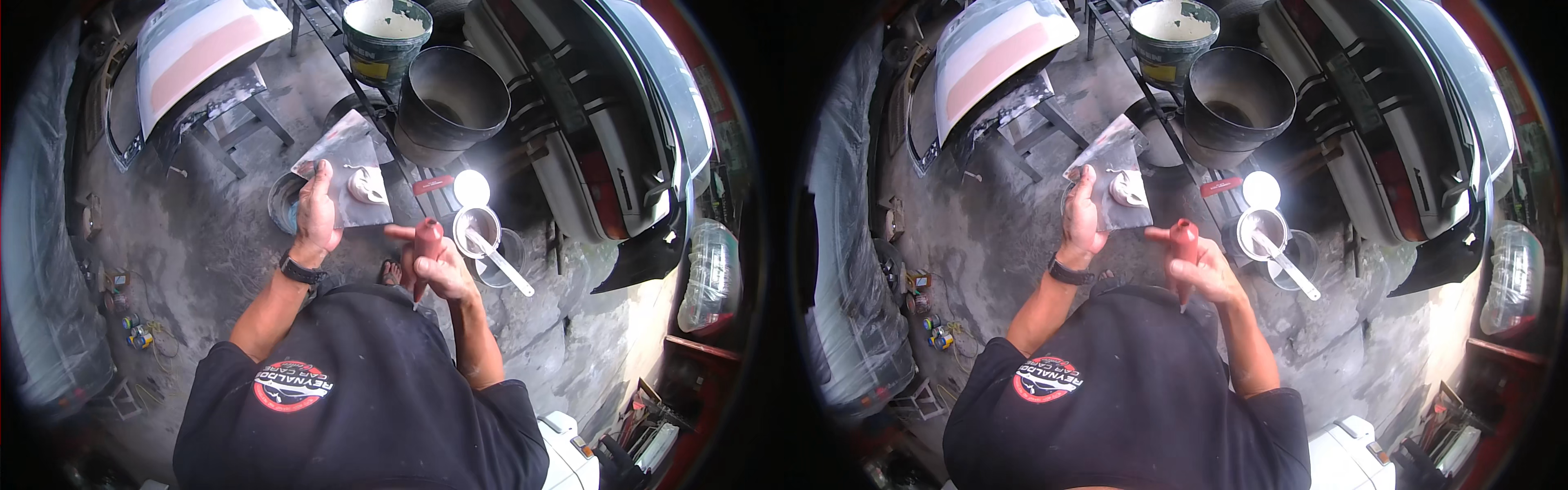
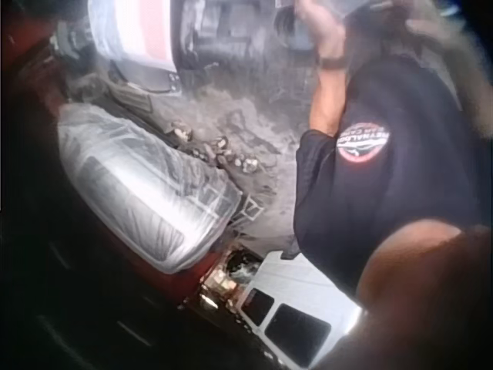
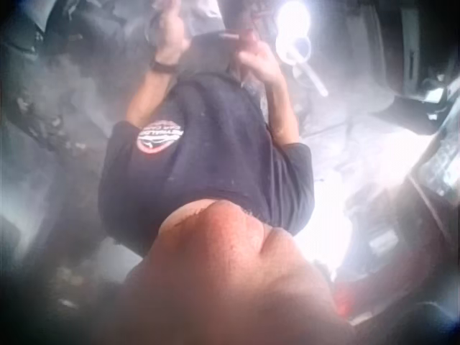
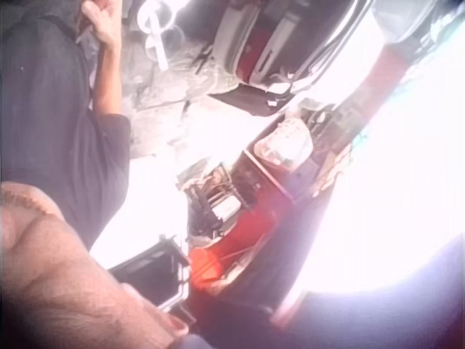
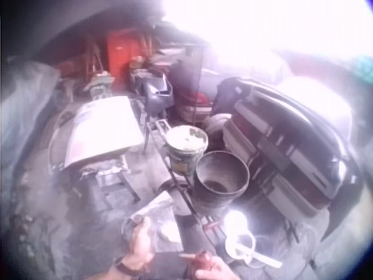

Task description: Mix body filler paste and apply it to a car door using a spreader tool.

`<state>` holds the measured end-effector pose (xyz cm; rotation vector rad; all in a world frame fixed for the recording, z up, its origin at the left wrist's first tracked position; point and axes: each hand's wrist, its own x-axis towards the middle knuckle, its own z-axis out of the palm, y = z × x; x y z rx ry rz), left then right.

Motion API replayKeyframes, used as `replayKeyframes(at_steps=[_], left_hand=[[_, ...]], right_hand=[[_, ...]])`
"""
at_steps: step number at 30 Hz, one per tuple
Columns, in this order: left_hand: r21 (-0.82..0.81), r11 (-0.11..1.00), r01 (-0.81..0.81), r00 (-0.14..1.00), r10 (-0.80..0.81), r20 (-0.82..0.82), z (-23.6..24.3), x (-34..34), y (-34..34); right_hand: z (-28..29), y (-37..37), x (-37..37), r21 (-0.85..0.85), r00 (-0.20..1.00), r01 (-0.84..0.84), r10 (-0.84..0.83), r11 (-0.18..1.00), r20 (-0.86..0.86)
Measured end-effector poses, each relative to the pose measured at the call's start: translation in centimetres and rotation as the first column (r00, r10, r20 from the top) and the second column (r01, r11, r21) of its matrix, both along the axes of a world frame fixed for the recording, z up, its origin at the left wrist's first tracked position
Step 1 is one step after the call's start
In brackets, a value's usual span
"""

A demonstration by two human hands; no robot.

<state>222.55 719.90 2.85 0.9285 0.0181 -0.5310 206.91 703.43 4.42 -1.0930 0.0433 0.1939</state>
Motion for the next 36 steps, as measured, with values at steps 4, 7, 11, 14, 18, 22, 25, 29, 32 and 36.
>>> replayKeyframes(at_steps=[4, 7, 11, 14, 18, 22, 25, 29, 32, 36], left_hand=[[-0.065, 0.994, -0.091, 0.993, 0.086, -0.08, -0.2, 0.8, 1.4], [-0.144, 0.989, 0.022, 0.999, -0.027, -0.031, 0.3, 0.9, 1.8], [-0.128, 0.961, 0.247, 0.953, -0.264, -0.147, 1.2, -0.4, 1.7], [-0.034, 0.935, 0.352, 0.924, -0.353, -0.147, 1.8, -1.7, 1.7], [-0.024, 0.908, 0.419, 0.901, -0.419, -0.109, 2.7, -2.6, 2.3], [0.008, 0.902, 0.432, 0.896, -0.428, -0.121, 3.7, -2.8, 2.3], [0.004, 0.897, 0.443, 0.892, -0.44, -0.104, 4.2, -2.9, 2.3], [0.056, 0.891, 0.451, 0.89, -0.445, -0.093, 4.4, -2.7, 2.6], [0.05, 0.883, 0.467, 0.883, -0.461, -0.089, 4.4, -2.7, 2.5], [0.045, 0.887, 0.459, 0.888, -0.459, -0.018, 4.3, -2.7, 2.7]], right_hand=[[0.9, -0.6, -2.0, -0.166, 0.985, 0.027, -0.054, 0.986, -0.162], [1.0, -0.9, -2.0, -0.19, 0.926, 0.263, -0.302, 0.946, -0.224], [1.4, -1.0, -1.4, -0.282, 0.964, 0.225, -0.256, 0.933, -0.076], [2.2, -1.2, -1.4, -0.437, 0.965, 0.211, -0.257, 0.875, -0.048], [3.8, -1.7, -1.7, -0.482, 0.946, 0.28, -0.324, 0.83, -0.008], [4.9, -2.2, -1.7, -0.666, 0.955, 0.295, -0.234, 0.685, 0.183], [5.3, -2.5, -1.5, -0.72, 0.968, 0.249, -0.165, 0.648, 0.187], [5.6, -2.0, -1.0, -0.72, 0.972, 0.23, -0.125, 0.655, 0.197], [5.7, -1.8, -1.0, -0.693, 0.975, 0.22, -0.136, 0.687, 0.175], [5.3, -2.0, -1.1, -0.629, 0.972, 0.235, -0.188, 0.741, 0.141]])
